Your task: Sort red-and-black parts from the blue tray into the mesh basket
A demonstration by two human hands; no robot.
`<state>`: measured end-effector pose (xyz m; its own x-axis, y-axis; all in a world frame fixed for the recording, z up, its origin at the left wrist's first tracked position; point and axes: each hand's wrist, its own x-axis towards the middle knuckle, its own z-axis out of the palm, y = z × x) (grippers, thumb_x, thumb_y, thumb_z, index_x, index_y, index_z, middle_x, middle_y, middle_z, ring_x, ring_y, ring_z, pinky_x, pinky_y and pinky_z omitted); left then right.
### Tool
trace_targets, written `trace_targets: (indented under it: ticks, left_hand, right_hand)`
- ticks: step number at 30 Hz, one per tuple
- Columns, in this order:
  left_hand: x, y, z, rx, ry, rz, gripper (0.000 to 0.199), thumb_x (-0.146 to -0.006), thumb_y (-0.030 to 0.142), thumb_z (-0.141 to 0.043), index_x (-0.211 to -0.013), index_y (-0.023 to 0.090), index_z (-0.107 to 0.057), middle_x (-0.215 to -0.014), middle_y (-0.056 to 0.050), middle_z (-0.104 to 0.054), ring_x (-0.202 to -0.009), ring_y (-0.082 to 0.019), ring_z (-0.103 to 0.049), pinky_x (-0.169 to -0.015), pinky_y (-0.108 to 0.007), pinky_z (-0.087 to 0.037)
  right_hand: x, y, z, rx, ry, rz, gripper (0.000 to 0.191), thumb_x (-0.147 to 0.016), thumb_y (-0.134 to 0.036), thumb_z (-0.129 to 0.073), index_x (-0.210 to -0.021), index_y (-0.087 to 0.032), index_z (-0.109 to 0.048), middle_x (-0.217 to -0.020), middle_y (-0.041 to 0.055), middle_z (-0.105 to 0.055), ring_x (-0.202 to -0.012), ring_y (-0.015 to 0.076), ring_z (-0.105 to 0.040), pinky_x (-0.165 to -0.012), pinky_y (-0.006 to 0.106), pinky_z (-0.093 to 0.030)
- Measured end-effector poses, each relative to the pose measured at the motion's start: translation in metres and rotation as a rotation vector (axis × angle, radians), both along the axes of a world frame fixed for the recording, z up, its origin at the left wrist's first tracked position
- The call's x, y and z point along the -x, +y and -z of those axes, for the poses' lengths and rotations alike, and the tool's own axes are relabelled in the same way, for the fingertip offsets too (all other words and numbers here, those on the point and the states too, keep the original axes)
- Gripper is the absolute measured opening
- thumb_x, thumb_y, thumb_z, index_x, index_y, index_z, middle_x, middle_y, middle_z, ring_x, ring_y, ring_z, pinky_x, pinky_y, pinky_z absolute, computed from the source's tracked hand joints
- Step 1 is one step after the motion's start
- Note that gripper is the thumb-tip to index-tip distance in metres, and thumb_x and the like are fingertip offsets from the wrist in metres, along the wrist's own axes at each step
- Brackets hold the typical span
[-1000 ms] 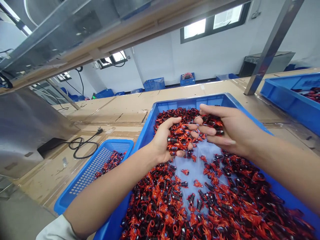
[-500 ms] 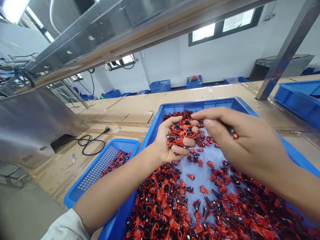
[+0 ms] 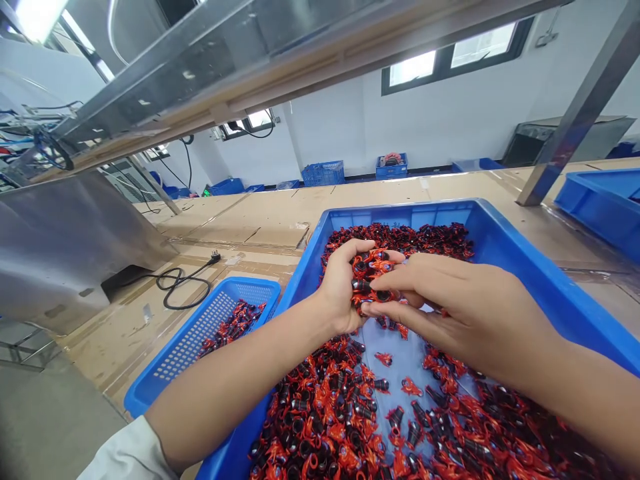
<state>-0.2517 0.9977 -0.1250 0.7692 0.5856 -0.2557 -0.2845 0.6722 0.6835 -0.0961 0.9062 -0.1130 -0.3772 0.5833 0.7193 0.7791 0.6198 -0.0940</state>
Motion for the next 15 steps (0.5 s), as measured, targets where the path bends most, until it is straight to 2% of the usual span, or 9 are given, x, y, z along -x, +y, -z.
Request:
trace_targets:
  ticks: [5,7,9,12,13,15]
  left_hand:
    - [0.001,0.002,0.003,0.029,-0.036,0.046,0.038,-0.089,0.039,-0.047,-0.096,0.012,-0.073,-0.066,-0.006,-0.064,-0.037,-0.013,-0.046,-0.029,-0.021,-0.026]
    - [0.002,0.001,0.001,0.032,-0.03,0.036,0.039,-0.088,0.039,-0.047,-0.099,0.012,-0.073,-0.07,-0.007,-0.067,-0.039,-0.014,-0.048,-0.029,-0.021,-0.025]
    - [0.003,0.0,-0.003,0.032,0.003,0.026,0.04,-0.088,0.04,-0.046,-0.101,0.012,-0.073,-0.073,-0.008,-0.069,-0.041,-0.013,-0.049,-0.031,-0.019,-0.024]
    - [0.004,-0.002,-0.008,0.025,0.052,0.016,0.041,-0.089,0.041,-0.047,-0.103,0.013,-0.072,-0.079,-0.009,-0.071,-0.042,-0.012,-0.049,-0.032,-0.018,-0.022]
    - [0.004,-0.003,-0.01,0.021,0.06,0.012,0.04,-0.088,0.042,-0.047,-0.102,0.013,-0.072,-0.08,-0.009,-0.071,-0.042,-0.011,-0.049,-0.033,-0.018,-0.021]
    - [0.003,-0.005,-0.011,0.01,0.078,0.001,0.038,-0.089,0.042,-0.047,-0.098,0.015,-0.071,-0.079,-0.008,-0.07,-0.042,-0.011,-0.049,-0.034,-0.018,-0.021]
  right_hand:
    - [0.003,-0.004,-0.008,-0.007,0.062,-0.005,0.034,-0.105,-0.06,-0.058,-0.096,-0.033,-0.077,-0.067,-0.0059,-0.071,-0.05,0.0087,-0.064,-0.043,0.022,-0.045]
    - [0.004,-0.004,-0.01,0.058,0.172,-0.027,0.029,-0.097,-0.061,-0.07,-0.09,-0.033,-0.077,-0.065,-0.0057,-0.07,-0.048,0.009,-0.061,-0.042,0.021,-0.044]
    - [0.005,-0.003,-0.012,0.266,0.457,-0.064,0.032,-0.092,-0.059,-0.075,-0.078,-0.03,-0.072,-0.058,-0.0041,-0.061,-0.043,0.0114,-0.054,-0.037,0.024,-0.041]
    - [0.002,0.002,-0.012,0.833,1.042,-0.216,0.04,-0.094,-0.059,-0.061,-0.068,-0.028,-0.062,-0.053,-0.0014,-0.047,-0.034,0.0135,-0.032,-0.025,0.028,-0.022]
    - [0.0,0.004,-0.012,0.988,1.18,-0.263,0.038,-0.094,-0.058,-0.058,-0.07,-0.028,-0.062,-0.054,-0.0011,-0.044,-0.033,0.0133,-0.026,-0.023,0.029,-0.015]
    - [-0.001,0.008,-0.011,1.135,1.293,-0.27,0.035,-0.089,-0.059,-0.063,-0.072,-0.028,-0.064,-0.054,-0.0018,-0.042,-0.034,0.0118,-0.017,-0.024,0.029,-0.007]
